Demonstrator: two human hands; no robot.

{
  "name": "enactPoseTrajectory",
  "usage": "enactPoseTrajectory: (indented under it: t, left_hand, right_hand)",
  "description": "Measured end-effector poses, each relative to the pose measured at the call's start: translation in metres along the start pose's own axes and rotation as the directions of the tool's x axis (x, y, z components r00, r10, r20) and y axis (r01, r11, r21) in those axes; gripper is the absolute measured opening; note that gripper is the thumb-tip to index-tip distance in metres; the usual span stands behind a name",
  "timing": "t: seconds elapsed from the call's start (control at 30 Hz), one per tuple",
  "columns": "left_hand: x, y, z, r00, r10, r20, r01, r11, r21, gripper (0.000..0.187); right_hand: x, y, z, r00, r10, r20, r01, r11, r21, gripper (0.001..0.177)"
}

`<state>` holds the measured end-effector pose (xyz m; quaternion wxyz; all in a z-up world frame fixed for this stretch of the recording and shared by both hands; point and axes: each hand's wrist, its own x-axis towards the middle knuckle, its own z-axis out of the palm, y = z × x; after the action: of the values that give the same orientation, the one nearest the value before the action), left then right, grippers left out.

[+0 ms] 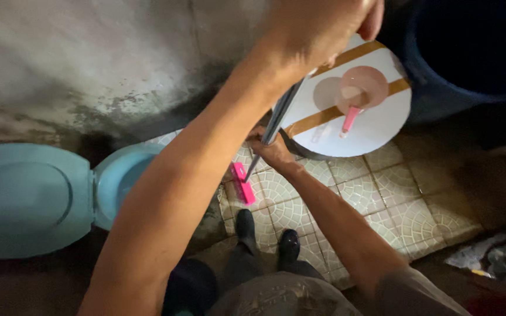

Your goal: The person mops a tiled bathroom floor using a pink flat mop. They repeatedly dip the mop into a blue bucket, wring it, and scrub the floor around a toilet and a small round table. A pink scoop is briefly used to pour water from the bucket onto the floor.

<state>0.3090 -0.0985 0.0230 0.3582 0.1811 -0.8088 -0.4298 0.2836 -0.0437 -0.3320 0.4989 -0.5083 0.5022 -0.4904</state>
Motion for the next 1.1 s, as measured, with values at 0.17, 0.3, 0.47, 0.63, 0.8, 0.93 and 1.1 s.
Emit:
enactPoseTrajectory:
  t: [0.17, 0.3, 0.47, 0.63, 0.8, 0.93, 1.1]
  left_hand:
    - [0.028, 0.012, 0.055, 0.997, -0.002, 0.082, 0.021, 0.973, -0.228, 0.052]
    - [0.041, 0.014, 0.111, 0.990, 0.021, 0.143, 0.044, 0.899, -0.437, 0.055]
    - [0.032, 0.012, 0.154, 0.962, 0.110, 0.248, 0.083, 0.749, -0.657, 0.058]
    - [0.053, 0.014, 0.109, 0.975, 0.081, 0.207, 0.033, 0.869, -0.493, 0.055]
    - [0.052, 0.007, 0.049, 0.970, 0.080, 0.229, -0.004, 0.950, -0.312, 0.052]
    - [0.037, 0.008, 0.029, 0.942, 0.218, 0.255, -0.142, 0.948, -0.285, 0.050]
    - [0.049, 0.003, -0.001, 0.913, 0.004, 0.407, 0.161, 0.915, -0.370, 0.049]
  right_hand:
    - [-0.060, 0.011, -0.095, 0.981, -0.050, -0.185, -0.006, 0.956, -0.293, 0.011]
    - [-0.138, 0.032, -0.197, 0.856, 0.166, -0.490, -0.347, 0.887, -0.306, 0.022]
    - [-0.179, 0.057, -0.252, 0.751, -0.046, -0.658, -0.250, 0.904, -0.348, 0.016]
    - [-0.127, 0.050, -0.197, 0.779, 0.184, -0.600, -0.374, 0.904, -0.209, 0.021]
    - [-0.024, 0.029, -0.077, 0.870, -0.060, -0.490, -0.013, 0.990, -0.144, 0.016]
    - [0.030, 0.015, -0.009, 0.935, -0.053, -0.350, 0.151, 0.954, 0.260, 0.024]
    - [0.038, 0.021, -0.016, 0.873, -0.173, -0.456, 0.047, 0.961, -0.274, 0.015]
